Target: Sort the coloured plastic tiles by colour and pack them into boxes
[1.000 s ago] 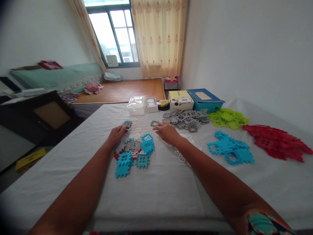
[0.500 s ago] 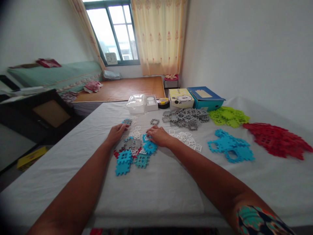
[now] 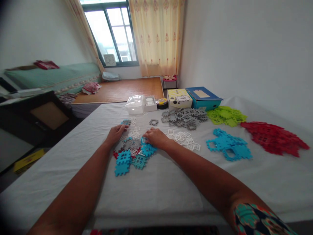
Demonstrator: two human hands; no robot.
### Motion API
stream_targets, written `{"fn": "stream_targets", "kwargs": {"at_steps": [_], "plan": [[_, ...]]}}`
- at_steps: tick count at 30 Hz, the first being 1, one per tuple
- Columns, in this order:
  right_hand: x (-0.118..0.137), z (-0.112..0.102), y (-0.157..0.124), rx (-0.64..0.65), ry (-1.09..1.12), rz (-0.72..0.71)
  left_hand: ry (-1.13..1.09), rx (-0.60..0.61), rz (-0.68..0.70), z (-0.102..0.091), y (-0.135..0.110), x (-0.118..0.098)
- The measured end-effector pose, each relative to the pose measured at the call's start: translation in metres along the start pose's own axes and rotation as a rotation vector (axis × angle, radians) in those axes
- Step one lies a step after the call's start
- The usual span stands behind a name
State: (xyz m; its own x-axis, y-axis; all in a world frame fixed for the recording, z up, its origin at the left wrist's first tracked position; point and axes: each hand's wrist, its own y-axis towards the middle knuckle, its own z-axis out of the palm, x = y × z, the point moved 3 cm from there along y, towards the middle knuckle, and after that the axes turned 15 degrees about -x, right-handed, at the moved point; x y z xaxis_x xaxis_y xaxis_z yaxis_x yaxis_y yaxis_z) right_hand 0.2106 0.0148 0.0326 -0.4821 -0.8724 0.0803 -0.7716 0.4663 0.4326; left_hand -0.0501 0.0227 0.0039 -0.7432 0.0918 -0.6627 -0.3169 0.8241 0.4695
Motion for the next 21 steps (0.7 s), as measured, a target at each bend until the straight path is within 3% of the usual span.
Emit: {"fn": "stream_targets", "kwargs": {"at_steps": [4, 7, 11, 15, 18, 21], "plan": [[0.008, 0.001, 0.002, 0.029, -0.031, -0.026, -0.001, -0.001, 0.001, -0.001, -0.001, -0.002], [0.008, -0.001, 0.002, 0.026, -0.067, 0.035, -0.016, 0.004, 0.004, -0.002, -0.001, -0.003], [-0.015, -0.023, -0.004, -0.133, -0.046, 0.226, -0.024, 0.006, -0.008, -0.003, -0.002, -0.004], [-0.043, -0.041, -0.015, -0.125, -0.020, 0.361, -0.037, 0.004, -0.009, -0.002, -0.001, -0.005], [-0.034, -0.033, -0.015, -0.155, -0.001, 0.251, -0.027, -0.002, -0.014, -0.001, 0.000, -0.005], [-0.004, -0.008, -0.007, -0.115, 0.059, 0.081, -0.020, 0.001, -0.009, 0.000, 0.000, -0.004]]}}
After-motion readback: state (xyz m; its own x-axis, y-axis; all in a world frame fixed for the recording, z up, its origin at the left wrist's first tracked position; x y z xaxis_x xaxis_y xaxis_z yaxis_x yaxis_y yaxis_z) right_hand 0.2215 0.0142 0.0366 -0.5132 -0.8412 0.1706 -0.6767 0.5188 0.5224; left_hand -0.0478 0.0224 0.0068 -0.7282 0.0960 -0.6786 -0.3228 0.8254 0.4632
